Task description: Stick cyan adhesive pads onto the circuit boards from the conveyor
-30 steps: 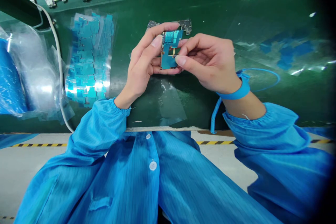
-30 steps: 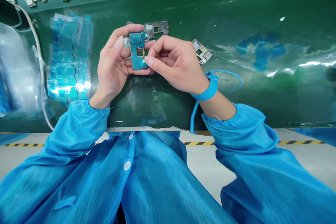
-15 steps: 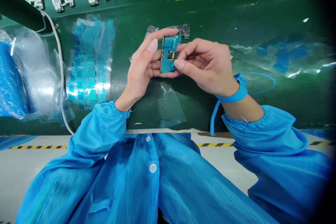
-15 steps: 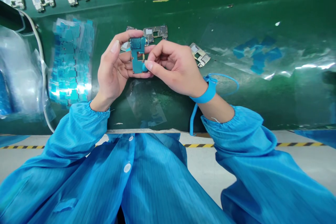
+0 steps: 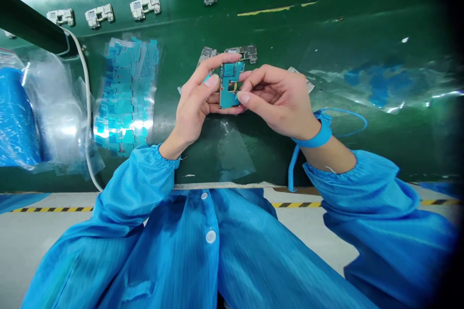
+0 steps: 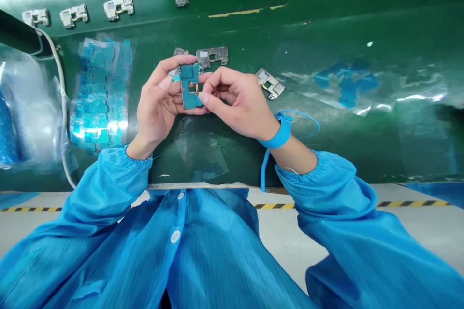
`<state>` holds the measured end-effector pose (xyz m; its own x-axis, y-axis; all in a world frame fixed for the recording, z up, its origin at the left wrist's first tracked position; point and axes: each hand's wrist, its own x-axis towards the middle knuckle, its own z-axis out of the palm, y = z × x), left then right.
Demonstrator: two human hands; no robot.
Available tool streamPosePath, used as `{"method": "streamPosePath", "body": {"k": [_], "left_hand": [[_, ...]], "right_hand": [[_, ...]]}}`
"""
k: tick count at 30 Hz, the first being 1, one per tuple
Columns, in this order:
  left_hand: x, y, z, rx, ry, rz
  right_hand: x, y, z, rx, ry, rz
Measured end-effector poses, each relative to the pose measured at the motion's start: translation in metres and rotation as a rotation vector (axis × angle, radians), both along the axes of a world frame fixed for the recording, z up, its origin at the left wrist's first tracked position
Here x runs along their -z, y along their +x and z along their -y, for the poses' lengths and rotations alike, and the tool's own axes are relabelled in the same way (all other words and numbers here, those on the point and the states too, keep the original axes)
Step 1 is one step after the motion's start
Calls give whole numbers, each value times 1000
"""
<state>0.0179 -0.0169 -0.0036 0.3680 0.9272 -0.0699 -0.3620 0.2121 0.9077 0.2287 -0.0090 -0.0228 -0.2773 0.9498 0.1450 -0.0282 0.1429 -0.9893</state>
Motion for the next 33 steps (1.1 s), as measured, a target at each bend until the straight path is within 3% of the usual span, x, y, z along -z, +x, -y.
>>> {"method": "streamPosePath", "body": {"k": [11, 22, 33], "left_hand": [[14, 3, 1, -52, 46, -126], [6, 5, 4, -135, 3, -131], [2, 4, 4, -149, 64, -160]], "right_hand": [[-6, -1, 4, 10, 2, 55], [-2, -3, 1, 12, 61, 34], [-11, -6, 1, 74, 132, 81]]}}
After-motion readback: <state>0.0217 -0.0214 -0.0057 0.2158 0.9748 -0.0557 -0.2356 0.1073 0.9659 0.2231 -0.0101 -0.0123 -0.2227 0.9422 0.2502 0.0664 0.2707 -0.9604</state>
